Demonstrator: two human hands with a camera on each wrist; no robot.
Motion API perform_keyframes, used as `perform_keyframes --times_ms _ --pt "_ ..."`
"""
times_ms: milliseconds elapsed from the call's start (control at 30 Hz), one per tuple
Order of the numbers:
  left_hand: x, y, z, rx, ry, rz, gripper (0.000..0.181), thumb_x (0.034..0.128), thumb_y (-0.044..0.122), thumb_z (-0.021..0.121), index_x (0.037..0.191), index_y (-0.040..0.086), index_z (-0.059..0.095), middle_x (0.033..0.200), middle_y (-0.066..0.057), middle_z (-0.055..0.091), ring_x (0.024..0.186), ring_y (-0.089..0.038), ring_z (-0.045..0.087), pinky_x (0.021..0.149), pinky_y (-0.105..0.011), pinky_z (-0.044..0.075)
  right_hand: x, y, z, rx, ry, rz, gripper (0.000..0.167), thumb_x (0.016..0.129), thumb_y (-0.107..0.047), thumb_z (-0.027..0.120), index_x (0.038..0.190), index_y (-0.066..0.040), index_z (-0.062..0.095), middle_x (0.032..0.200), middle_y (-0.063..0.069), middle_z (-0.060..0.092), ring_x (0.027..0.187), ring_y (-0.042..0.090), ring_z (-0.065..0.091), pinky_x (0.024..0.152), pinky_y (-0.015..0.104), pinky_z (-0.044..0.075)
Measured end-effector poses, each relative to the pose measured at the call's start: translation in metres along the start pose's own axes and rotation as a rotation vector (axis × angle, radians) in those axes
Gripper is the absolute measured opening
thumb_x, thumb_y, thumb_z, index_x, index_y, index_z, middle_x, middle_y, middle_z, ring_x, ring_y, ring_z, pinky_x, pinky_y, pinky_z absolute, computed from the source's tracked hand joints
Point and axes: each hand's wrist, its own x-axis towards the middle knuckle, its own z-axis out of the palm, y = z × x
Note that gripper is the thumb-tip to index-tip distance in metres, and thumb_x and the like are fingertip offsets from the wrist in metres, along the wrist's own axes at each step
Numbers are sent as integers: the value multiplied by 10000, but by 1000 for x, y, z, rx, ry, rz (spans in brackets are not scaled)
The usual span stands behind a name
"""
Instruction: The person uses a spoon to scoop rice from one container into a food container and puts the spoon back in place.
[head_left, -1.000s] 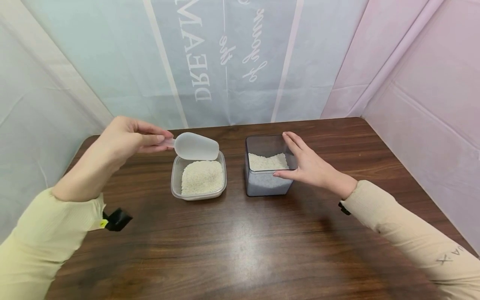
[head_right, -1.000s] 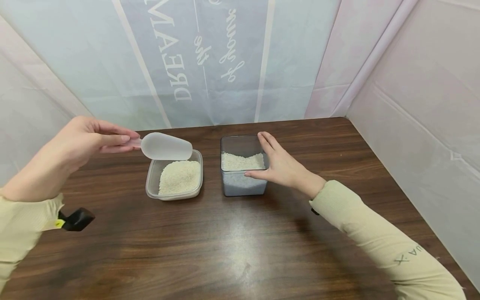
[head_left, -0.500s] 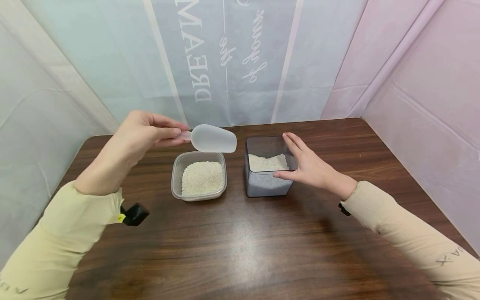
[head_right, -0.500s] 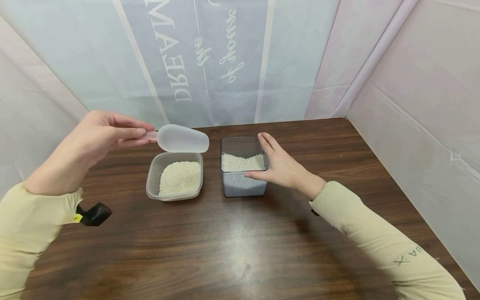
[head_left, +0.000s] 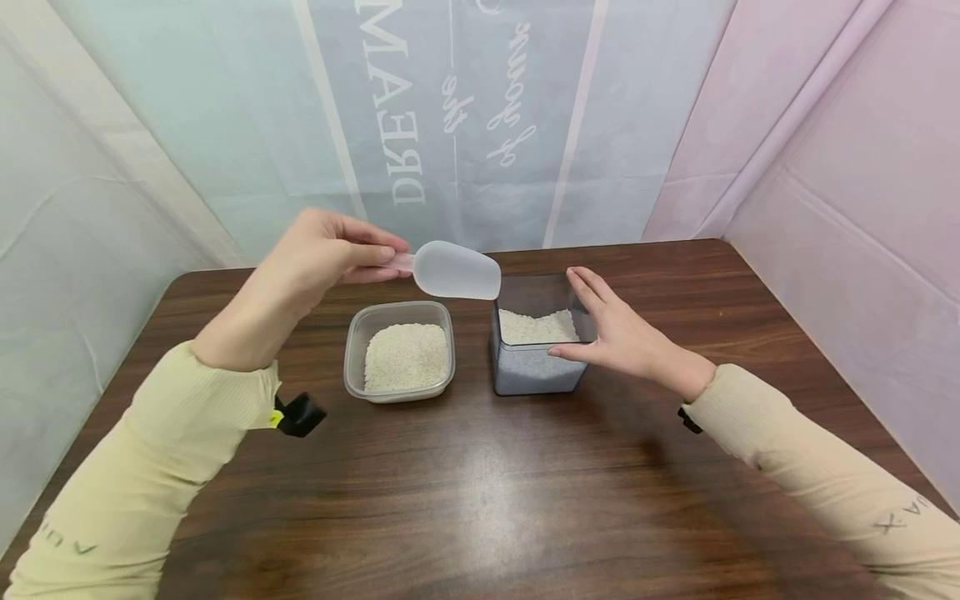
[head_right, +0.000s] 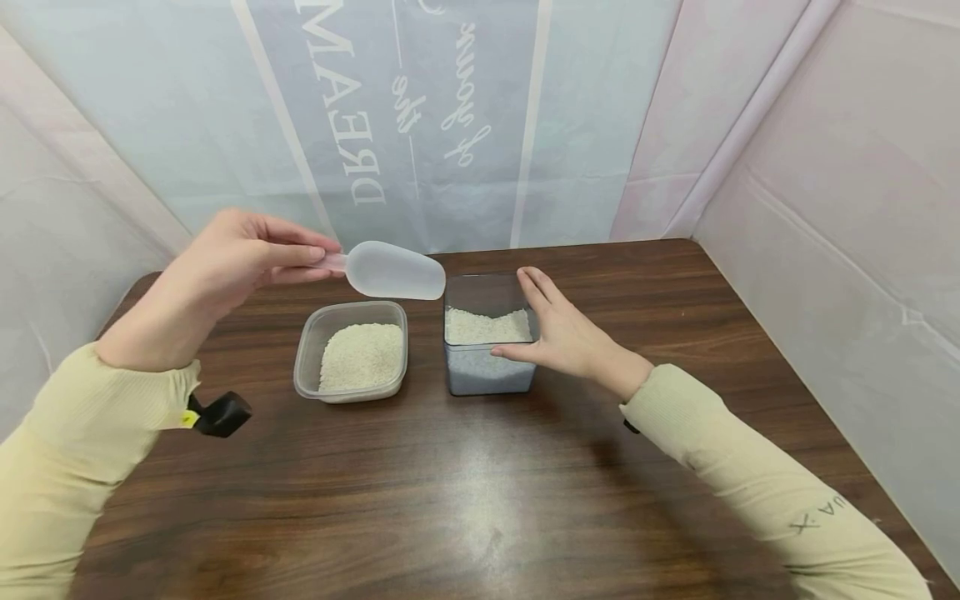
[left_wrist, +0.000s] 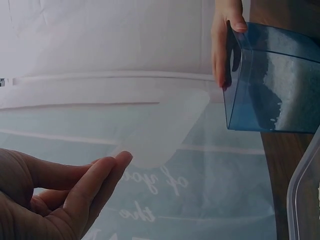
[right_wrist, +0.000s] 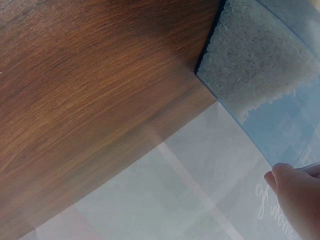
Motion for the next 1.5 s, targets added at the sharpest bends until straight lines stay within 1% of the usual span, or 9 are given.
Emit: perform_keyframes --times_ms 233,467,633,767,900,1000,1167,1367,1500 --pt "6 4 14 42 6 -26 252 843 -109 543 1074 -209 549 799 -141 668 753 -162 676 772 -264 554 0 1 1 3 3 -3 1029 733 -490 706 1447 -14 138 1495 107 133 1355 274 178 1081 470 272" --pt "12 4 25 70 -6 -33 274 801 -128 597 1064 -199 564 809 -144 667 746 -156 671 768 -262 557 -1 1 1 4 -1 0 1028 735 -493 703 1449 -19 134 1499 103 125 1364 266 154 1084 473 266" --pt "18 3 33 143 -5 -18 245 783 -109 627 1016 -180 603 782 -130 669 692 -125 661 732 -251 566 -1 2 1 5 1 -5 1029 735 -491 705 1448 -18 135 1498 101 128 1362 267 159 1082 475 267" --pt "23 3 39 200 0 -8 233 776 -103 636 1001 -163 622 803 -135 674 694 -129 663 717 -247 569 -1 2 1 9 3 -10 1029 732 -490 708 1445 -9 142 1495 100 135 1357 269 173 1081 472 270" --pt "27 3 46 249 -2 0 217 779 -105 627 990 -154 633 897 -185 672 686 -118 665 717 -245 567 -1 2 0 8 3 -9 1030 731 -491 708 1445 -8 144 1495 100 135 1356 269 175 1082 468 272" --pt "29 4 52 337 8 0 196 780 -84 638 972 -118 659 972 -197 660 678 -96 660 700 -224 568 -1 2 0 1 5 -7 1030 728 -490 711 1444 -6 150 1495 105 137 1356 270 176 1082 464 273" --pt "32 4 60 504 22 16 163 774 -35 663 932 -39 702 967 -142 675 730 -123 671 668 -193 566 -1 2 0 0 8 -10 1030 724 -481 718 1441 0 157 1492 111 145 1357 269 174 1085 464 269" --pt "37 -1 67 719 21 93 159 765 9 645 893 44 734 895 -58 698 771 -113 614 642 -179 521 -1 2 0 3 0 -4 1035 726 -489 714 1444 -7 146 1497 103 131 1358 269 172 1080 469 275" --pt "40 -3 73 801 19 136 178 753 0 629 879 59 739 861 -41 701 777 -148 586 599 -200 479 -1 2 1 -1 1 -8 1033 727 -487 713 1443 -1 148 1496 108 131 1355 275 178 1077 471 281"
